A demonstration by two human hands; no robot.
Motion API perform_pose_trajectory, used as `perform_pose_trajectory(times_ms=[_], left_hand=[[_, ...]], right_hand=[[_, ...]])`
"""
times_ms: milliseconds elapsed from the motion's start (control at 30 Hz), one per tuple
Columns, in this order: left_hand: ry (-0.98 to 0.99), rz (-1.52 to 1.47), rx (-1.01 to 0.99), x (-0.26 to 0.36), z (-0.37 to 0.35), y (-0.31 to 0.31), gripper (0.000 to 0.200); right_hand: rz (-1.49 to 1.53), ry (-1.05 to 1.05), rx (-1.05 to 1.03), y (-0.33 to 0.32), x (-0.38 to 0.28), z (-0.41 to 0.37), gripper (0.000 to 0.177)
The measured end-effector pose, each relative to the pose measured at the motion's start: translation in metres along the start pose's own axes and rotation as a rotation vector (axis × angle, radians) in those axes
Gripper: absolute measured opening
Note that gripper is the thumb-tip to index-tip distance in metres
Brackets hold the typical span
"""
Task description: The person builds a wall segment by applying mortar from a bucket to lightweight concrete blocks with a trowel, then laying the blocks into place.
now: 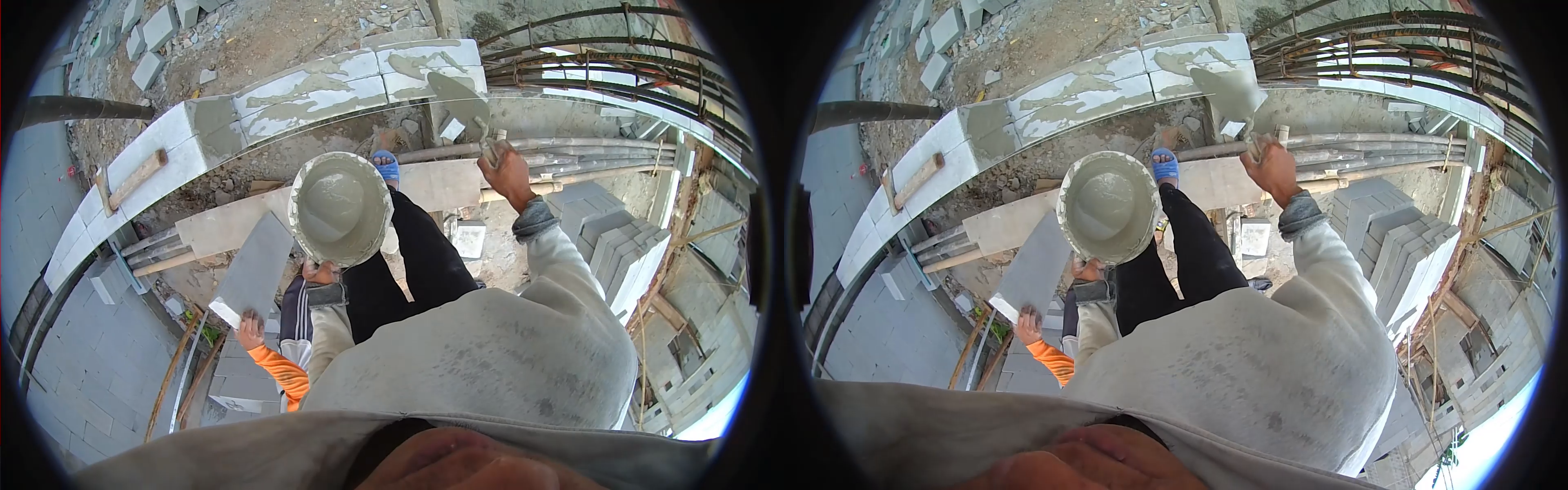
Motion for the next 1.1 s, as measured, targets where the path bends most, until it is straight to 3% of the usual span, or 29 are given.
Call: perform_pose_trajectory(times_ms=[67, 133, 200, 300, 400, 433, 533, 567, 667, 700, 800, 833, 867, 933, 1000, 1100], left_hand=[[0.047, 0.003, -0.018, -0.002, -0.001, 0.002, 0.038], [0.122, 0.101, -0.007, -0.014, 0.002, -0.009, 0.03], [0.094, 0.173, -0.003, -0.019, -0.004, -0.015, 0.037], [0.143, 0.35, 0.055, -0.007, -0.026, -0.009, 0.045], [0.206, 0.43, 0.106, 0.041, -0.064, 0.028, 0.046], [0.419, 0.359, 0.114, 0.056, -0.074, 0.041, 0.045], [0.377, 0.095, 0.19, 0.058, -0.089, 0.029, 0.042], [0.262, -0.181, 0.175, 0.048, -0.087, 0.019, 0.041], [0.338, -0.289, 0.153, 0.062, -0.095, 0.008, 0.043], [0.333, -0.426, 0.216, 0.073, -0.098, 0.01, 0.046], [0.44, -0.622, 0.278, 0.118, -0.109, 0.008, 0.049], [0.394, -0.663, 0.184, 0.12, -0.109, -0.009, 0.055], [0.398, -0.674, 0.167, 0.134, -0.113, -0.018, 0.057], [0.418, -0.691, 0.129, 0.176, -0.116, -0.028, 0.061], [0.414, -0.729, 0.11, 0.194, -0.113, -0.054, 0.066], [0.424, -0.752, 0.154, 0.239, -0.117, -0.079, 0.072]], right_hand=[[0.172, -0.115, -0.133, 0.006, -0.027, -0.035, 0.033], [0.365, -0.081, -0.518, -0.006, -0.069, -0.06, 0.028], [0.551, -0.062, -0.841, -0.007, -0.104, -0.074, 0.029], [0.465, -0.296, -0.953, -0.021, -0.155, -0.072, 0.043], [0.023, -0.653, -0.726, -0.017, -0.196, -0.058, 0.043], [-0.041, -0.691, -0.696, -0.017, -0.209, -0.053, 0.043], [-0.125, -0.803, -0.664, -0.041, -0.24, -0.057, 0.042], [-0.189, -0.818, -0.659, -0.054, -0.251, -0.06, 0.044], [-0.269, -0.871, -0.596, -0.092, -0.283, -0.066, 0.051], [-0.249, -0.9, -0.492, -0.112, -0.301, -0.064, 0.057], [0.184, -0.894, -0.259, -0.138, -0.369, -0.012, 0.048], [0.355, -0.898, -0.135, -0.134, -0.395, 0.012, 0.045], [0.296, -0.808, -0.129, -0.124, -0.425, 0.039, 0.04], [0.01, -0.904, 0.026, -0.103, -0.488, 0.076, 0.039], [-0.122, -1.133, 0.117, -0.066, -0.54, 0.101, 0.04], [-0.22, -1.258, 0.232, -0.033, -0.591, 0.113, 0.042]])
Point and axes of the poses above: each hand's wrist, its own z-axis towards the middle knuckle, its own y-axis out of the palm, x = y × z, the point moved 3 cm from there along z, towards the middle knuckle, and after that the axes turned 11 degrees about -z, right-handed, at the moved point
